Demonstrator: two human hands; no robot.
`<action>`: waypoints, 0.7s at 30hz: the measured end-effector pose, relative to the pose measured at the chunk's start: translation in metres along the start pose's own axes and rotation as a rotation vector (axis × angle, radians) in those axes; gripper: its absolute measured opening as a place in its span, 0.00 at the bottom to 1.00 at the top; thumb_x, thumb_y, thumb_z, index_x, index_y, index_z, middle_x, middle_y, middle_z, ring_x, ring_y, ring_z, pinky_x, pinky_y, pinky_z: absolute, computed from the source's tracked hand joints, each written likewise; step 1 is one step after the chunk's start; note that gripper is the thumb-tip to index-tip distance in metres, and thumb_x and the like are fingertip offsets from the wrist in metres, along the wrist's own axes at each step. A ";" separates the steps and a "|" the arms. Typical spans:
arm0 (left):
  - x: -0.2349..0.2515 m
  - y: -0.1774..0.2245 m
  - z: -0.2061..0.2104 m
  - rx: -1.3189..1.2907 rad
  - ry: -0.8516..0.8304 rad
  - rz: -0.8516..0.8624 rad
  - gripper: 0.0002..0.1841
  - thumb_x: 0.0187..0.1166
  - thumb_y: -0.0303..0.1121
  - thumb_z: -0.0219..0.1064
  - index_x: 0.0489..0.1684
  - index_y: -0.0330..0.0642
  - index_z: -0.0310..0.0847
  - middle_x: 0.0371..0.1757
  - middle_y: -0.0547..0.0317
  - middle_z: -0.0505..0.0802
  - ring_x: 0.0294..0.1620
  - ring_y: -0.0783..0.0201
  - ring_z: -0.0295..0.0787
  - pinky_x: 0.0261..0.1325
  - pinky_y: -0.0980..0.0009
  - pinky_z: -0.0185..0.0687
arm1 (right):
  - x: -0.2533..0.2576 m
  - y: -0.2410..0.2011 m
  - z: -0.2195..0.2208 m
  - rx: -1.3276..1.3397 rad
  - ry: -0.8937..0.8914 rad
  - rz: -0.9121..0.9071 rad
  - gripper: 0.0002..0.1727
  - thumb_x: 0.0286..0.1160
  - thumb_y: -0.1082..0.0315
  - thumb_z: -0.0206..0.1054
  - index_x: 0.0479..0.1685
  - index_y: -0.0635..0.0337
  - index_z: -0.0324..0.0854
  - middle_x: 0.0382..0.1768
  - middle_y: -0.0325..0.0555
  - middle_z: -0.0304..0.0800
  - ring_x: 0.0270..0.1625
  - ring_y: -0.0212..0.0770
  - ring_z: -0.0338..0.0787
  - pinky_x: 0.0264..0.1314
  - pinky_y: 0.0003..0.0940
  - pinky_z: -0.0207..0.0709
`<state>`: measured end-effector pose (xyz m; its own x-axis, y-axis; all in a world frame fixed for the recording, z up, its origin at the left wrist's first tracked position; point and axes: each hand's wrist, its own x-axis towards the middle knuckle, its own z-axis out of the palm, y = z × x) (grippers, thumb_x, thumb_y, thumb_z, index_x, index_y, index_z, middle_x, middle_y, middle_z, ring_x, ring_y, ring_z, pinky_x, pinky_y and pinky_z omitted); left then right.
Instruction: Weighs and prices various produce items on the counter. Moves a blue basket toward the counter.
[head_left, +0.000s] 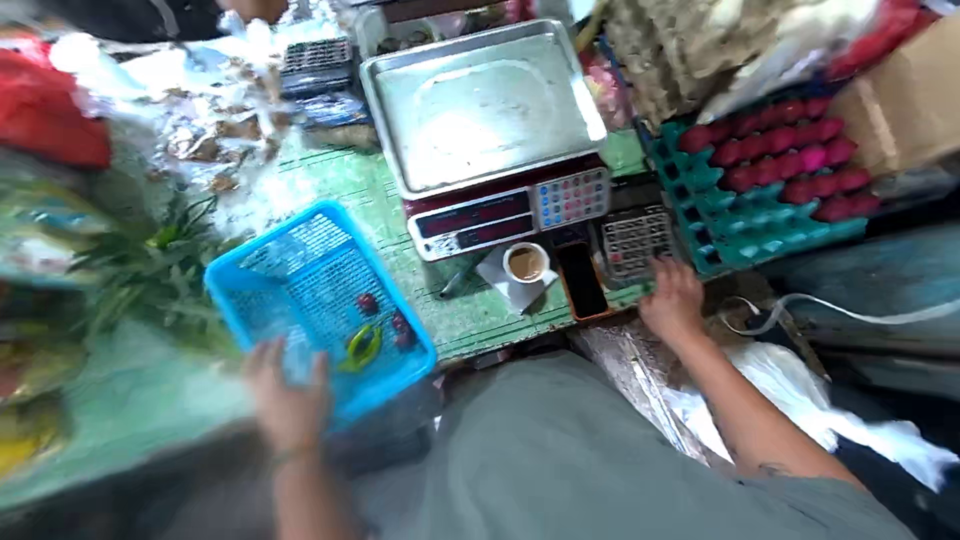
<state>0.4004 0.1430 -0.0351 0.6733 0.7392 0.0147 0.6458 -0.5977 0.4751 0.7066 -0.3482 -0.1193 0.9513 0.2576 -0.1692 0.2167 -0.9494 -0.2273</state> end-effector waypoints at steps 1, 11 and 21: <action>-0.013 0.001 0.007 -0.019 0.009 -0.041 0.32 0.80 0.41 0.70 0.79 0.28 0.73 0.84 0.25 0.70 0.86 0.34 0.66 0.85 0.45 0.66 | 0.001 0.002 -0.004 -0.034 -0.026 -0.003 0.40 0.64 0.68 0.76 0.84 0.60 0.70 0.84 0.67 0.69 0.87 0.72 0.66 0.82 0.76 0.60; -0.062 -0.028 0.048 -0.247 0.252 -0.155 0.18 0.84 0.32 0.63 0.69 0.35 0.83 0.63 0.44 0.91 0.63 0.54 0.91 0.67 0.55 0.87 | -0.026 -0.249 -0.043 0.400 -0.075 -1.079 0.16 0.79 0.69 0.60 0.56 0.62 0.91 0.58 0.61 0.91 0.63 0.57 0.90 0.67 0.53 0.83; 0.029 -0.028 0.049 -0.132 -0.289 -0.398 0.19 0.89 0.36 0.56 0.76 0.51 0.81 0.71 0.46 0.88 0.72 0.45 0.85 0.73 0.40 0.78 | -0.046 -0.444 0.106 -0.652 -0.616 -1.256 0.18 0.84 0.74 0.59 0.69 0.65 0.82 0.73 0.73 0.75 0.66 0.75 0.82 0.64 0.71 0.75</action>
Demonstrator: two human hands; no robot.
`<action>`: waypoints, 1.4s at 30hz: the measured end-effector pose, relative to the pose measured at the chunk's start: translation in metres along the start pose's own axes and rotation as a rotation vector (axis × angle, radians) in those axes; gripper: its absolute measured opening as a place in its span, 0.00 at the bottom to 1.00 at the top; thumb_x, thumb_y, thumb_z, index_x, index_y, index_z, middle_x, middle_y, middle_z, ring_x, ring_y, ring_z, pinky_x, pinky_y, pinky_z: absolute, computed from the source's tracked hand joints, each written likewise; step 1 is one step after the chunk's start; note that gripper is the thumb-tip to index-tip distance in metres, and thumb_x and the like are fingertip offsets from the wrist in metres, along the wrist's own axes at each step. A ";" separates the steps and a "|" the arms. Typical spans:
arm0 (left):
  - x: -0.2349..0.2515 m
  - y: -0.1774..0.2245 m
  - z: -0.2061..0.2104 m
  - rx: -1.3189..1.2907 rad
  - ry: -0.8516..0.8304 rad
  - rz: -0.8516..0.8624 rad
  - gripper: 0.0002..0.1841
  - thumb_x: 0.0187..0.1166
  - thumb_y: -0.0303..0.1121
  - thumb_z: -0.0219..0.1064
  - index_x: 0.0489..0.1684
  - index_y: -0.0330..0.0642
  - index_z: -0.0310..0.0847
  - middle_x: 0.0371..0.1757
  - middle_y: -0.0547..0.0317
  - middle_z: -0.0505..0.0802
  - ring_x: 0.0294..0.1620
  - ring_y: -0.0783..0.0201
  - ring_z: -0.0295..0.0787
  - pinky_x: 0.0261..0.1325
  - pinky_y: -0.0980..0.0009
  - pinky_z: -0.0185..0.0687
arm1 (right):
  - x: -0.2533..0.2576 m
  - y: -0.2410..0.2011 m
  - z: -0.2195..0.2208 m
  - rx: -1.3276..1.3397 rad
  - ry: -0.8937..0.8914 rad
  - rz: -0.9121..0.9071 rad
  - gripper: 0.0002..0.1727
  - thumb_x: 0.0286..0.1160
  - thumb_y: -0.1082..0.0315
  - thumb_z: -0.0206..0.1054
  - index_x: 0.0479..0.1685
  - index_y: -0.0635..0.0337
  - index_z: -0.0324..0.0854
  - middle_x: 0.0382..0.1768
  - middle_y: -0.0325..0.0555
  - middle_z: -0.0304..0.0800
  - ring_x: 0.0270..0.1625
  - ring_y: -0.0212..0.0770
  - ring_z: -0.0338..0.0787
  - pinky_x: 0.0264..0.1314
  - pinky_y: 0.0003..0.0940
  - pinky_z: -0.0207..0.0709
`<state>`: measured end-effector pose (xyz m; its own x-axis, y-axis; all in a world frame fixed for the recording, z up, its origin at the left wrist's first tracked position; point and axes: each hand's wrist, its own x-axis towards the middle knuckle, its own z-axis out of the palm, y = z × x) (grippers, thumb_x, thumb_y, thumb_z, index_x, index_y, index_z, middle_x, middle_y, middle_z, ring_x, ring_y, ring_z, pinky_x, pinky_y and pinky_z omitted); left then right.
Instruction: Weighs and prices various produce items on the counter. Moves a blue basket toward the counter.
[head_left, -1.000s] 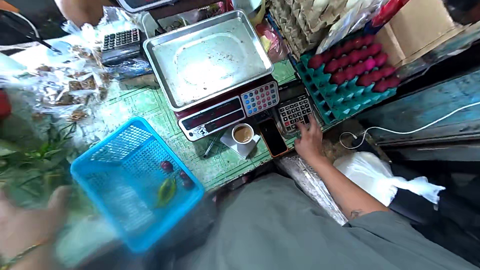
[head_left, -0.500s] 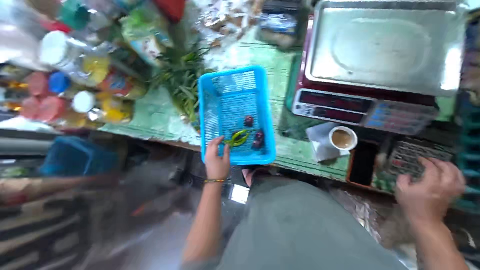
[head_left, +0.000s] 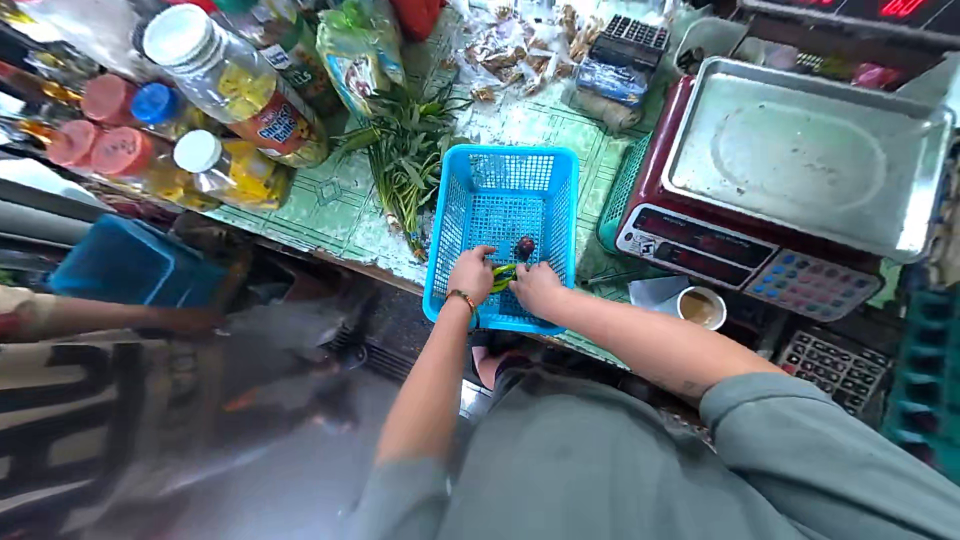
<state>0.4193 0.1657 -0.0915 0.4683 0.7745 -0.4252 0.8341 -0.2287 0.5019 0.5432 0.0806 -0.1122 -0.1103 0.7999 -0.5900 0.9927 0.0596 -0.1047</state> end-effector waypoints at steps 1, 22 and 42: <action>0.010 0.002 0.004 0.059 -0.060 -0.017 0.20 0.89 0.39 0.58 0.76 0.52 0.80 0.71 0.43 0.87 0.73 0.42 0.84 0.72 0.38 0.78 | 0.001 0.000 -0.001 -0.011 -0.012 -0.014 0.18 0.83 0.75 0.59 0.69 0.64 0.82 0.74 0.73 0.75 0.67 0.75 0.82 0.63 0.70 0.77; 0.058 0.093 0.031 0.036 0.100 0.205 0.32 0.77 0.35 0.74 0.83 0.44 0.71 0.68 0.33 0.87 0.68 0.37 0.86 0.72 0.39 0.79 | -0.201 0.242 -0.052 0.480 0.679 0.844 0.32 0.66 0.71 0.71 0.78 0.55 0.77 0.83 0.67 0.65 0.72 0.73 0.78 0.60 0.71 0.79; -0.017 0.224 0.045 0.076 0.336 0.870 0.46 0.74 0.48 0.75 0.92 0.42 0.55 0.85 0.38 0.72 0.86 0.44 0.68 0.84 0.45 0.68 | -0.265 0.217 0.127 1.165 1.156 1.136 0.56 0.72 0.61 0.79 0.97 0.56 0.41 0.85 0.71 0.63 0.82 0.72 0.73 0.79 0.68 0.71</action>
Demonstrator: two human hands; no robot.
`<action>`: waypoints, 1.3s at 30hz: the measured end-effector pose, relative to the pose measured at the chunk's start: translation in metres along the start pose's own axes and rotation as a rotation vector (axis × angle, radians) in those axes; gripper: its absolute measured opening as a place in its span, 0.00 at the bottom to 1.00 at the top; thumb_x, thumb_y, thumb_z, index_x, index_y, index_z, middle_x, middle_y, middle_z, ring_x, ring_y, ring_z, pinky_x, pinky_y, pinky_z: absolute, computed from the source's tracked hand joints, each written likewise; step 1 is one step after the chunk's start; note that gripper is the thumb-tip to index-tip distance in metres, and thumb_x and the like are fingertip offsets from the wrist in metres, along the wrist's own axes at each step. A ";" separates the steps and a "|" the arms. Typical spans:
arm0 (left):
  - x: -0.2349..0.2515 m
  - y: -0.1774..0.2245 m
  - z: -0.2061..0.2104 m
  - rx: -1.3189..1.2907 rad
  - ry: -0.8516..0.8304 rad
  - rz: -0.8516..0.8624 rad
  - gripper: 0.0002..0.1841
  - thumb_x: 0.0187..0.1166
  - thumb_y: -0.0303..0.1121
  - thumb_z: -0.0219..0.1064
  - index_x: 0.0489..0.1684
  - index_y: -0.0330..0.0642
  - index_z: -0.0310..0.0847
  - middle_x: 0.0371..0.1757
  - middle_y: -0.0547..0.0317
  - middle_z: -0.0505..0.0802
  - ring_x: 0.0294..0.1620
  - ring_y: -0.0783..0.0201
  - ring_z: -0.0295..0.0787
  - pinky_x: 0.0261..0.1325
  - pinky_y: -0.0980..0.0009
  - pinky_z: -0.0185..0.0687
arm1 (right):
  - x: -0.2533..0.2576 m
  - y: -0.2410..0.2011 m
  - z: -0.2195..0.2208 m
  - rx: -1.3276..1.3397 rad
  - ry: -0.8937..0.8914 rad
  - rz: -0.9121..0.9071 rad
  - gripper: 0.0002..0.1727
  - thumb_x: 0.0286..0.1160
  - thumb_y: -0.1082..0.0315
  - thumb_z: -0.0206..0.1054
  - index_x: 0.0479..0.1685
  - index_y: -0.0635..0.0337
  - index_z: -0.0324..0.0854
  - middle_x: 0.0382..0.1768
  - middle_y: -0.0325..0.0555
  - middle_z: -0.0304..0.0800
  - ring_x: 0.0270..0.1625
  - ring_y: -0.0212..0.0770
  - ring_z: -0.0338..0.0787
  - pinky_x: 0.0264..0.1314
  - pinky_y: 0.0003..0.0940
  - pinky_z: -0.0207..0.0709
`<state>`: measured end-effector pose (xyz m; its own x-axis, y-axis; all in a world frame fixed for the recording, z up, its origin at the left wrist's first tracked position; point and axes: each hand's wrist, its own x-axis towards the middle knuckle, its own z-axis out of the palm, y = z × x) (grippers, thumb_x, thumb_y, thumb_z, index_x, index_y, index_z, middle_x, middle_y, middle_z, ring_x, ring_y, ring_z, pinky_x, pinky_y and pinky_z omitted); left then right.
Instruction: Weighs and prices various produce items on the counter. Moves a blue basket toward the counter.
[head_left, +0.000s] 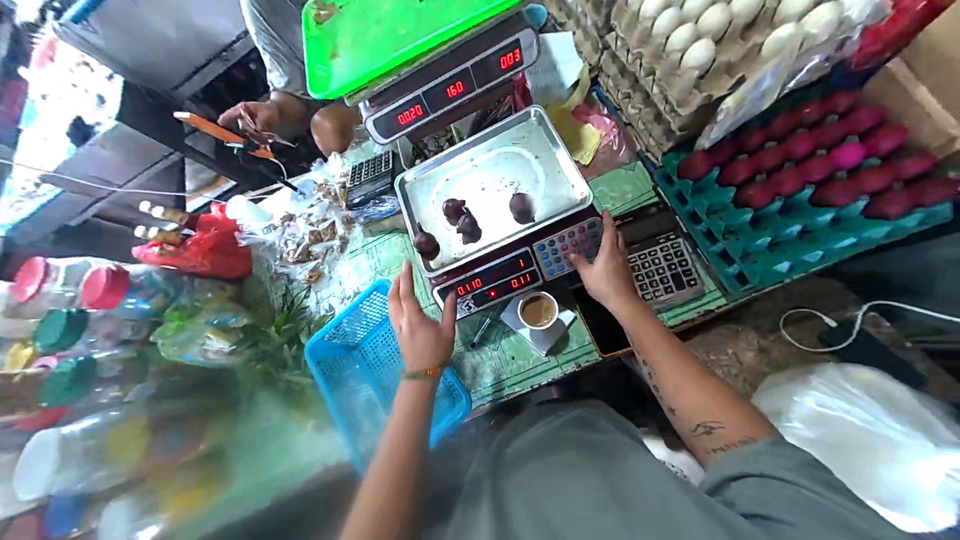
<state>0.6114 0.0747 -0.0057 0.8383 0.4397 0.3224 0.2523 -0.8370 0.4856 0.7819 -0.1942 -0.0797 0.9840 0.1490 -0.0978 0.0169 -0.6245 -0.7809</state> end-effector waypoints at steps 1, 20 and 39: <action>-0.020 -0.006 -0.003 -0.002 -0.005 -0.014 0.46 0.74 0.47 0.75 0.92 0.39 0.56 0.84 0.36 0.73 0.86 0.43 0.68 0.85 0.47 0.67 | 0.002 0.009 -0.004 0.010 -0.030 -0.031 0.56 0.71 0.62 0.79 0.97 0.54 0.42 0.85 0.70 0.64 0.81 0.71 0.73 0.78 0.67 0.72; -0.104 -0.029 0.003 -0.144 -0.336 -0.526 0.35 0.88 0.45 0.60 0.90 0.34 0.58 0.84 0.30 0.71 0.80 0.41 0.76 0.79 0.48 0.76 | -0.012 0.041 -0.042 0.034 0.112 -0.018 0.25 0.86 0.63 0.62 0.80 0.61 0.76 0.80 0.55 0.77 0.83 0.55 0.76 0.86 0.55 0.68; -0.125 -0.042 0.014 -0.175 -0.329 -0.487 0.35 0.89 0.43 0.56 0.92 0.35 0.52 0.84 0.31 0.72 0.77 0.42 0.80 0.77 0.49 0.77 | -0.049 0.103 -0.049 -0.629 -0.088 -0.100 0.16 0.70 0.75 0.70 0.56 0.55 0.92 0.82 0.48 0.77 0.89 0.64 0.64 0.91 0.71 0.44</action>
<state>0.5023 0.0506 -0.0781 0.7586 0.6117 -0.2243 0.5844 -0.4866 0.6494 0.7438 -0.3033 -0.1251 0.9544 0.2753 -0.1150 0.2347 -0.9308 -0.2802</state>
